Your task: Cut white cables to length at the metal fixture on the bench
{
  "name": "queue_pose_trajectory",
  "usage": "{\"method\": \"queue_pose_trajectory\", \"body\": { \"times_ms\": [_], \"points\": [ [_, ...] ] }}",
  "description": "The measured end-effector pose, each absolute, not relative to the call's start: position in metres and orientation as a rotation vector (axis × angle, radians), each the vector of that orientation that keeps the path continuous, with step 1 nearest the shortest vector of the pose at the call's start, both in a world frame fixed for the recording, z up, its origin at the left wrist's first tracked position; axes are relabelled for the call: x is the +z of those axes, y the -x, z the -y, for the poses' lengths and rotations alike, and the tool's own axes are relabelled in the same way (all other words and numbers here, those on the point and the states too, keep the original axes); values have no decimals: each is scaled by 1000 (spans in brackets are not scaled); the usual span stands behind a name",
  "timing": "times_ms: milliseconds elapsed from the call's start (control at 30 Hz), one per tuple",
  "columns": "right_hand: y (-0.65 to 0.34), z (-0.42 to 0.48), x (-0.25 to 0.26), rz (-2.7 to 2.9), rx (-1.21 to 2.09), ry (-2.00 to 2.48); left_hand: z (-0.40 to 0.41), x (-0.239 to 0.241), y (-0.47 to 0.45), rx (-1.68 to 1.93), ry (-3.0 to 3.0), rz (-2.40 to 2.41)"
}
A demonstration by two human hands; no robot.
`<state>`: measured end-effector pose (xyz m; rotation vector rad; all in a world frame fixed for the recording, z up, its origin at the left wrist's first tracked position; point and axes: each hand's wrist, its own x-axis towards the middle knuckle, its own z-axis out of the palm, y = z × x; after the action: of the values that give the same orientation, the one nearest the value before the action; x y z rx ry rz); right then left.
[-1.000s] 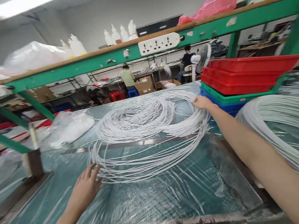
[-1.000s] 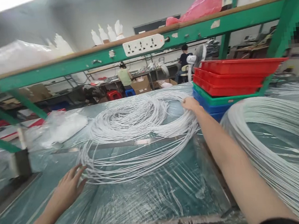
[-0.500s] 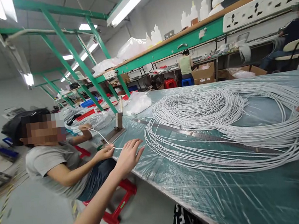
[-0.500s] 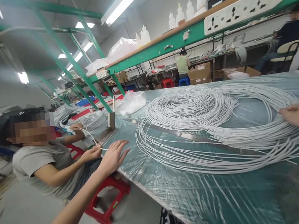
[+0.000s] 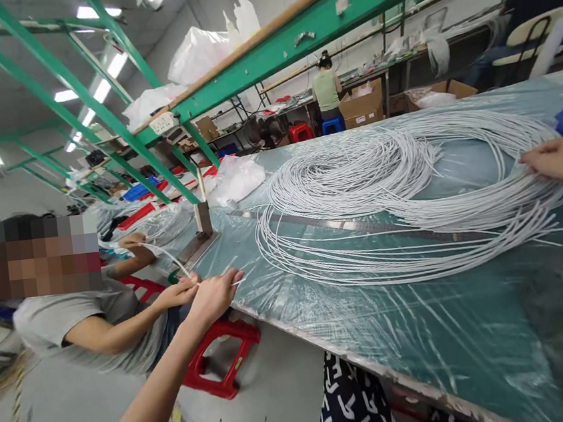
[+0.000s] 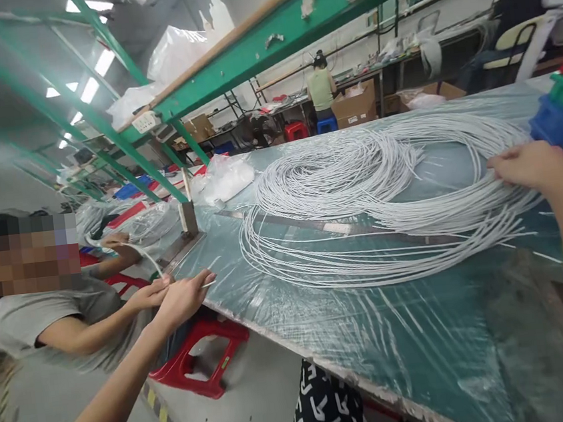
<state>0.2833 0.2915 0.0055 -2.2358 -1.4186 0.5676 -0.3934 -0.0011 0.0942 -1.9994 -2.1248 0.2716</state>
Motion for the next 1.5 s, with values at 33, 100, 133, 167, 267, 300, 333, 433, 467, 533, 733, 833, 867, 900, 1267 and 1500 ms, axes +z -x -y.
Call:
{"method": "queue_pose_trajectory", "body": {
  "times_ms": [33,100,133,167,267,300,333,433,467,533,733,833,867,900,1267,1500],
  "points": [
    [-270,-281,17,1374,582,2288,1,93,386,253,2019,2131],
    [-249,-265,34,1409,497,2316,0,90,363,131,2149,2111],
    [-242,-261,39,1427,451,2324,0,86,349,44,2255,2076],
    [-238,-259,42,1475,451,2307,-2,82,331,-45,2375,2017],
    [-240,-260,40,1515,552,2201,-5,63,266,-214,2757,1650],
    [-243,-262,38,1494,585,2143,-6,56,241,-242,2868,1473],
    [-246,-263,37,1478,623,2100,-6,48,216,-264,2961,1286],
    [-251,-263,35,1428,671,2017,-9,32,143,-231,3102,914],
    [-251,-263,36,1415,679,1997,-10,29,122,-212,3129,893],
    [-251,-263,37,1398,697,1961,-14,27,88,-206,3197,937],
    [-253,-270,38,1407,707,1890,-19,18,37,-341,3330,854],
    [-256,-274,35,1411,715,1884,-16,10,25,-457,3296,835],
    [-257,-275,34,1417,715,1877,-14,7,22,-499,3293,837],
    [-258,-276,33,1425,715,1868,-13,6,19,-539,3297,831],
    [-257,-283,32,1400,728,1878,-8,-1,3,-655,3265,818],
    [-263,-291,24,1432,756,1847,-8,1,1,-622,3242,813]
  ]
}}
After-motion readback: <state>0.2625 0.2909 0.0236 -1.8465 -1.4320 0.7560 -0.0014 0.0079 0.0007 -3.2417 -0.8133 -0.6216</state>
